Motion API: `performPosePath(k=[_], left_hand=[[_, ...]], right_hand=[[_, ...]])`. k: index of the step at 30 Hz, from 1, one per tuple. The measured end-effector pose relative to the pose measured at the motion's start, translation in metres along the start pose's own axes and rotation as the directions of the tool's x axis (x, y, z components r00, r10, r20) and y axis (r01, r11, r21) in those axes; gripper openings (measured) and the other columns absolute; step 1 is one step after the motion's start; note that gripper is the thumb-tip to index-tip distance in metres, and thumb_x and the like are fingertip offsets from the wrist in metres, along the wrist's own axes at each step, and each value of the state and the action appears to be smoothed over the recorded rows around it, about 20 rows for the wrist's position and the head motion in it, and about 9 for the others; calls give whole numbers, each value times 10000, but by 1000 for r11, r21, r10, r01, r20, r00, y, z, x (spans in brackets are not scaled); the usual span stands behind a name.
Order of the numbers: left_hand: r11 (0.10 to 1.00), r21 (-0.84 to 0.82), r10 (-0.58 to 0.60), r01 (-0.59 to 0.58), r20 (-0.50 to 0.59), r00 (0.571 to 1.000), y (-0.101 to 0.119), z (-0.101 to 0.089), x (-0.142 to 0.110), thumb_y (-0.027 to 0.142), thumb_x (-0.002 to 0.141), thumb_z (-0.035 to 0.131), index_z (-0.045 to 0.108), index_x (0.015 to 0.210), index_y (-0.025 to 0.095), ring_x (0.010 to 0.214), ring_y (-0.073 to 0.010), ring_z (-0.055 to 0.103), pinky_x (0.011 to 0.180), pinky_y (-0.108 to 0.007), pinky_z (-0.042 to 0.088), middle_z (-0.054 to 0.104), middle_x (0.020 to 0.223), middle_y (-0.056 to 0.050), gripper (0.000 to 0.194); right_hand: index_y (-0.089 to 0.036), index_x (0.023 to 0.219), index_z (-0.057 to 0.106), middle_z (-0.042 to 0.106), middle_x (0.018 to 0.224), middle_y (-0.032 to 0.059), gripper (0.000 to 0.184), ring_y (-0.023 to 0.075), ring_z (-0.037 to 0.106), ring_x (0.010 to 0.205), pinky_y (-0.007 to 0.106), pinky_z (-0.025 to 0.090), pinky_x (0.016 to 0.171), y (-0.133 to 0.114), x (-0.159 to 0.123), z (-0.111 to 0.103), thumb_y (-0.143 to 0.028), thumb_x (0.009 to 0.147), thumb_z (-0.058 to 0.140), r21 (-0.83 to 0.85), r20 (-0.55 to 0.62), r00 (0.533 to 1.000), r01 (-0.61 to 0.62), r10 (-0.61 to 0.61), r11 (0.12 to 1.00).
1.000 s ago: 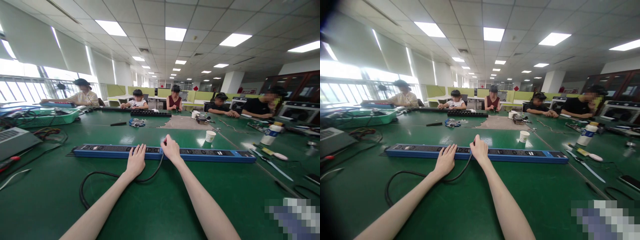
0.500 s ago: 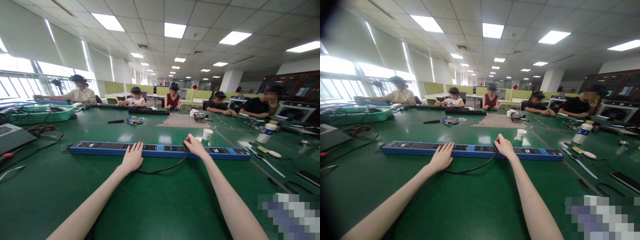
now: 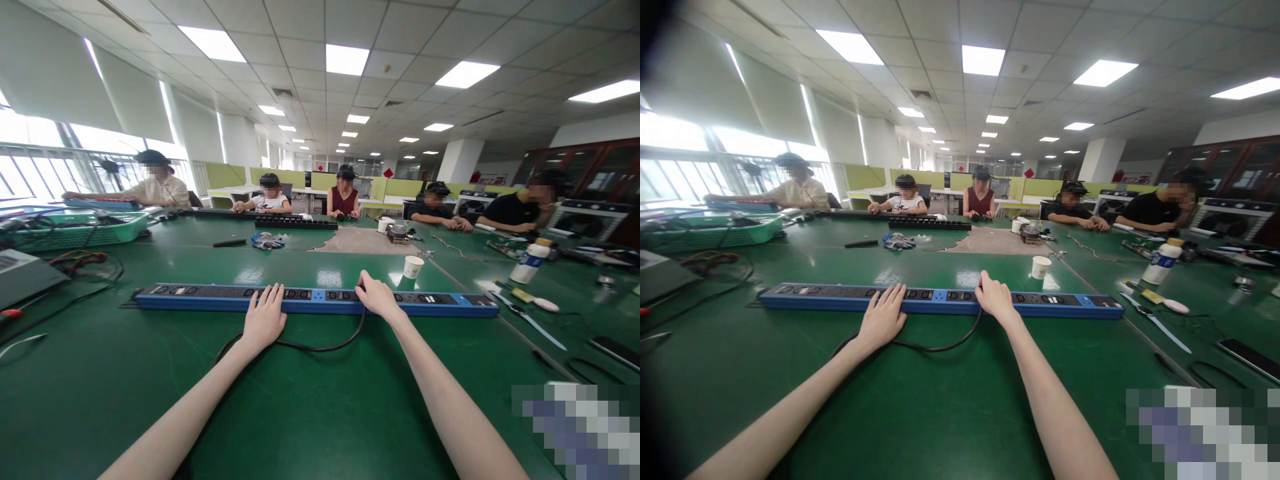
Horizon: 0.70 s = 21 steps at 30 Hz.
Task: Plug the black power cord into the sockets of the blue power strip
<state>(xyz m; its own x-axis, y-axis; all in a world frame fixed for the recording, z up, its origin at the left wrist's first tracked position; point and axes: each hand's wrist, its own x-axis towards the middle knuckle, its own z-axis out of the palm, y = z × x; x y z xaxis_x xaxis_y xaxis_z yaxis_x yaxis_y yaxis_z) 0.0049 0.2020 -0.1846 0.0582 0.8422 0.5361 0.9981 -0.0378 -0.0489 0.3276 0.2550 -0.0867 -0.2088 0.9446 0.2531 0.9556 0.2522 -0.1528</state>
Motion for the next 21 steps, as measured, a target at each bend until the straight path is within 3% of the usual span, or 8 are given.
performPosePath(k=[5,10,15,21], left_hand=[[1000,14,8,-7,-10,1000,-1,1,0,227,923,477,400,1637,146,1564,-292,331,1312,-498,130,385,1679,-113,723],[1000,7,4,-4,-10,1000,-2,2,1,225,914,488,381,1648,162,1567,-292,325,1312,-499,124,383,1680,-107,744],[1000,-11,-19,19,-6,1000,2,2,0,209,904,493,362,1659,164,1570,-302,318,1313,-511,114,392,1676,-110,768],[1000,-20,-12,12,-12,1000,1,0,-1,202,911,481,364,1657,169,1571,-299,320,1313,-506,116,389,1677,-113,757]], right_hand=[[-199,1214,519,749,1047,128,211,286,713,978,330,387,806,-18,4,5,-289,1034,455,-69,13,1000,-8,9,998],[-213,1210,516,756,1049,119,206,285,720,989,320,395,787,-4,4,3,-304,1045,433,-42,81,997,4,-1,999],[-219,1249,522,758,1041,122,237,280,712,983,345,386,845,-4,1,5,-285,1040,431,-112,28,999,27,-24,993],[-252,1154,565,737,968,57,192,249,683,895,286,370,738,3,2,10,-322,987,502,77,43,999,1,-4,997]])
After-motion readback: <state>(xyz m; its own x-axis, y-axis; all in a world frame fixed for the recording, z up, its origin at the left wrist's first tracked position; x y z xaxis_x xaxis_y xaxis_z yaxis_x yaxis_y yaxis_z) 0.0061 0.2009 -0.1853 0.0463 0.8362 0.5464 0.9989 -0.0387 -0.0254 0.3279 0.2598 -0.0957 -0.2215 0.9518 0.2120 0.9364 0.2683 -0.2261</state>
